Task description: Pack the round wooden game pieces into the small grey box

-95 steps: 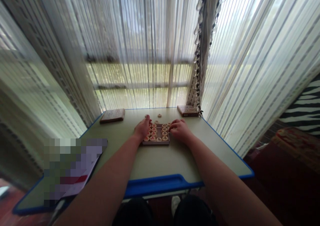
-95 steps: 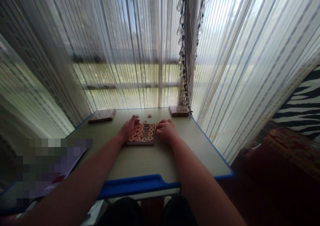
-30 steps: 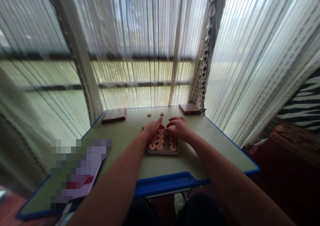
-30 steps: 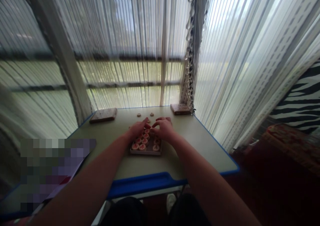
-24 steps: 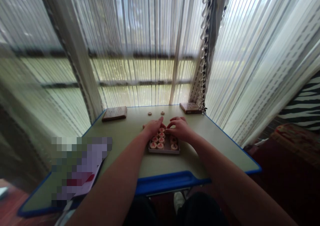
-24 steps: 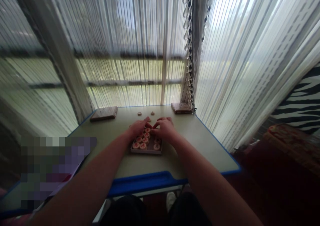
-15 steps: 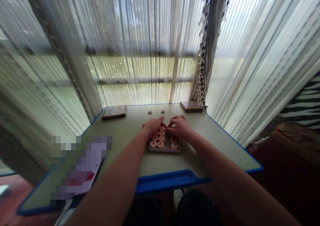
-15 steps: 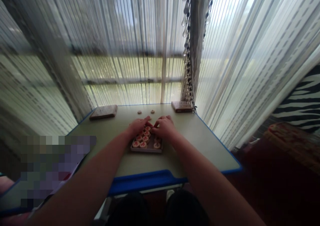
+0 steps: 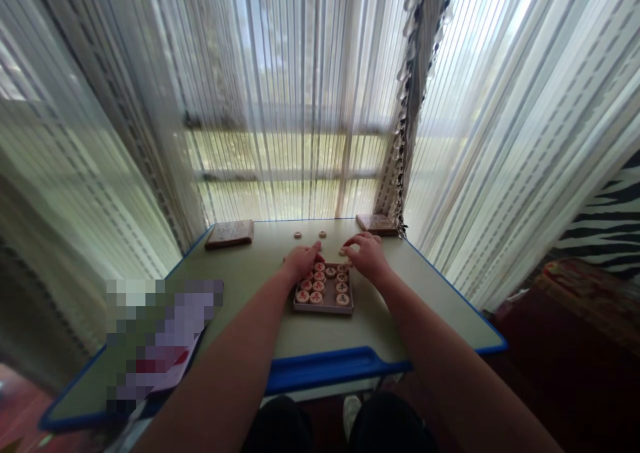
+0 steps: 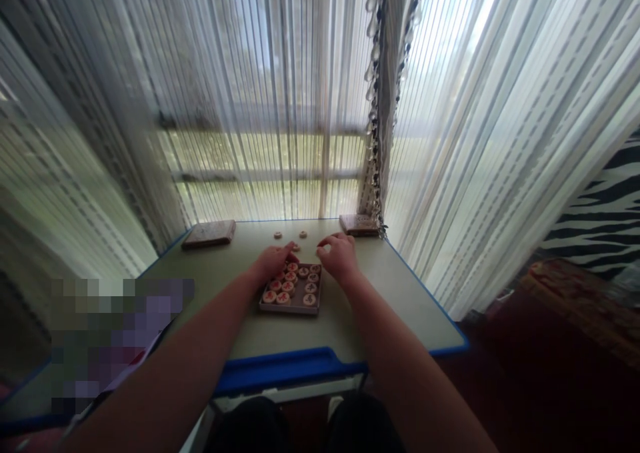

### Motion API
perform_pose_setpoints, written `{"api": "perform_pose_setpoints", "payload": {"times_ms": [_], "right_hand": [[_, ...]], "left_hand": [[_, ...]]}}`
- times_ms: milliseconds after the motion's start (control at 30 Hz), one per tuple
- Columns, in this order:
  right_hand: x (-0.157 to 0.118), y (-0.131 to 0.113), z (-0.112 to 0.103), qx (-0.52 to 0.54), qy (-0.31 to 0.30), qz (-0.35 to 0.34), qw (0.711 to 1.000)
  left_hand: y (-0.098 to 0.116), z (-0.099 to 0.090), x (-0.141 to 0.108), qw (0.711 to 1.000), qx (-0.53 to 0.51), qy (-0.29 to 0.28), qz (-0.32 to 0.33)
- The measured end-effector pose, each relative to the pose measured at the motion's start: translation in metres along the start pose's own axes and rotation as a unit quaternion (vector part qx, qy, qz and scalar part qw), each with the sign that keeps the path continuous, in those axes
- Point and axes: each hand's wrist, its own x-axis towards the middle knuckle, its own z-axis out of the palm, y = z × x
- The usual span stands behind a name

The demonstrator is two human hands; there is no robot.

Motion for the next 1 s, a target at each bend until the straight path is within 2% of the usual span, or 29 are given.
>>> {"api": "perform_pose_setpoints", "payload": {"times_ms": [67, 167, 267, 433, 500, 900, 1000], "right_hand": [[0.002, 0.012, 0.002, -0.032, 0.005, 0.067, 0.997], [0.002, 0.026, 0.009, -0.068, -0.048, 0.128, 0.988], [0.001, 0.03, 0.013, -0.068, -0.073, 0.13, 0.987], [0.0, 0.023, 0.012, -0.065, -0.075, 0.099, 0.99], [0.0, 0.021, 0.01, -0.069, -0.082, 0.092, 0.99], [0.001, 0.031, 0.011, -0.07, -0.085, 0.111, 0.988], [0.001, 0.03, 0.01, -0.047, -0.059, 0.112, 0.991]], "left_hand": [[0.0, -0.001, -0.001, 1.0, -0.014, 0.003, -0.017], [0.001, -0.004, -0.003, 0.999, -0.03, 0.027, -0.016], [0.001, -0.008, -0.005, 0.998, -0.033, 0.056, -0.007], [-0.005, -0.013, -0.004, 0.988, -0.026, 0.153, -0.005], [-0.008, -0.014, -0.003, 0.984, -0.035, 0.173, -0.006], [-0.011, -0.013, 0.0, 0.986, -0.025, 0.166, -0.003], [-0.011, -0.013, -0.001, 0.987, -0.02, 0.16, 0.0]]}}
